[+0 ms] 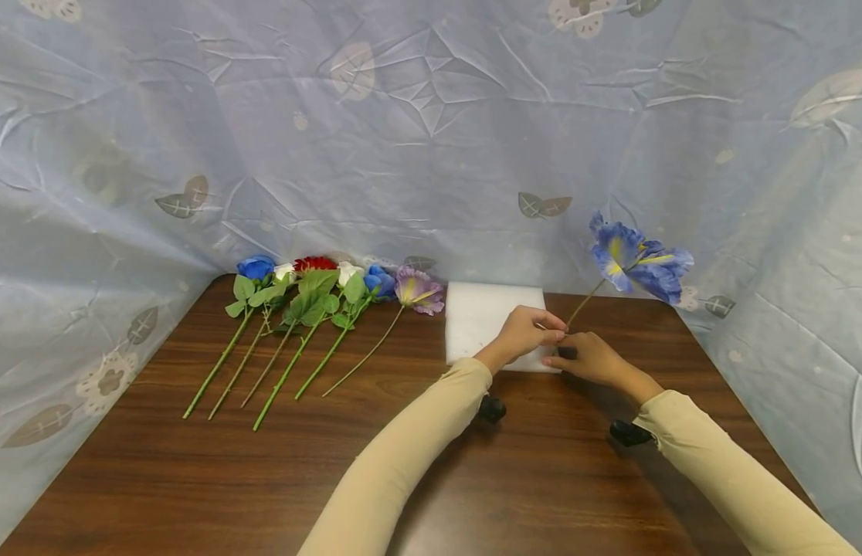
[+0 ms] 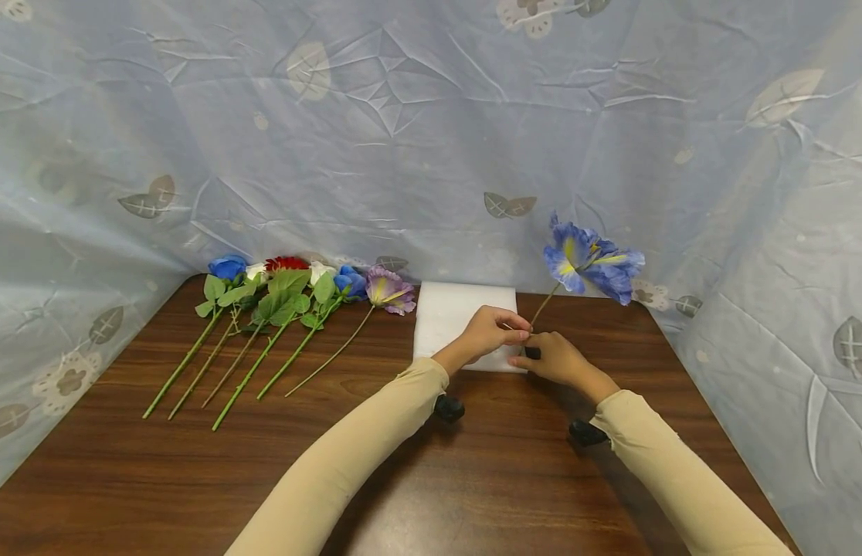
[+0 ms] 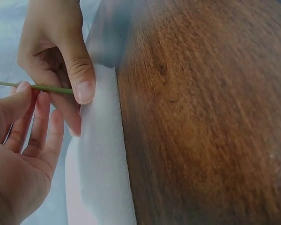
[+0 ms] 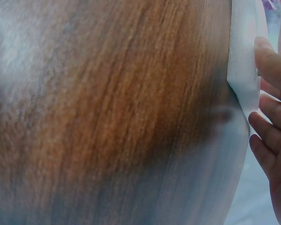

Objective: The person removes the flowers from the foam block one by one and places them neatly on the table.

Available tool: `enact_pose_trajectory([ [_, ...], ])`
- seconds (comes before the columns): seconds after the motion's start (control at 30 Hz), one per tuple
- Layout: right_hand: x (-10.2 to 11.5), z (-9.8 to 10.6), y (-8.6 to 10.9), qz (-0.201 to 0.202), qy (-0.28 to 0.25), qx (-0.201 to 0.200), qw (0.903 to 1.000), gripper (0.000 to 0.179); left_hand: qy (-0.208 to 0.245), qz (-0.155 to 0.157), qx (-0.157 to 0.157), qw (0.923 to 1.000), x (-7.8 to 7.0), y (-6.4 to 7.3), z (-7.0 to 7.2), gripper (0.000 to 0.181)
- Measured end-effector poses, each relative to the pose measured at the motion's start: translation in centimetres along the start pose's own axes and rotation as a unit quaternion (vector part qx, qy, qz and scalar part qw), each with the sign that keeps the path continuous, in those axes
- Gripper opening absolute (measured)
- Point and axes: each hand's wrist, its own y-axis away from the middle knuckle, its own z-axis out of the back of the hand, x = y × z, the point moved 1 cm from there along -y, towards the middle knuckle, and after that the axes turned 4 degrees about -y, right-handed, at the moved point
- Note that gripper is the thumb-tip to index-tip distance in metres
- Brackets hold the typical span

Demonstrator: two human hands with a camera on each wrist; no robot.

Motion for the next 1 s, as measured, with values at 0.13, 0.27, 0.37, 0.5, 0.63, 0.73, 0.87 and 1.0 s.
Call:
enact_pose_trajectory([
  [0.13,0.0,0.0,0.0,-0.003,0.001,0.001,1.0,0.034,0.001,0.0,-0.006,1.0,-0.1,0.0,-0.1,0.013],
  [0.27,0.1,0.2,-0.1,-0.003,0.003,0.006,1.0,0.034,0.007,0.002,-0.011,0.9999,-0.2,0.1,-0.1,0.013],
  [0.37,0.3,0.4,-0.1,-0.013,0.001,0.014,0.9998,0.036,0.008,-0.003,-0.016,0.9998,-0.2,0.1,-0.2,0.014],
  [0.5,0.4,0.4,-0.1,-0.018,-0.001,0.025,0.9995,0.04,0.004,-0.015,-0.024,0.9996,-0.3,0.1,-0.1,0.013],
  [0.63,0.3,0.4,0.0,-0.016,-0.004,0.023,0.9996,0.044,0.004,-0.028,-0.033,0.9991,-0.4,0.2,0.1,0.012],
  [0.73,0.5,0.4,0.0,-0.014,-0.019,0.019,0.9995,0.044,0.002,-0.039,-0.04,0.9984,-0.4,0.2,0.3,0.012],
  [0.87,0.5,0.3,0.0,-0.012,-0.032,0.016,0.9993,0.045,0.006,-0.045,-0.047,0.9979,-0.4,0.2,0.7,0.012],
  [1.0,0.4,0.3,0.0,-0.017,-0.032,0.018,0.9992,0.047,0.015,-0.056,-0.046,0.9973,-0.4,0.3,1.2,0.013],
])
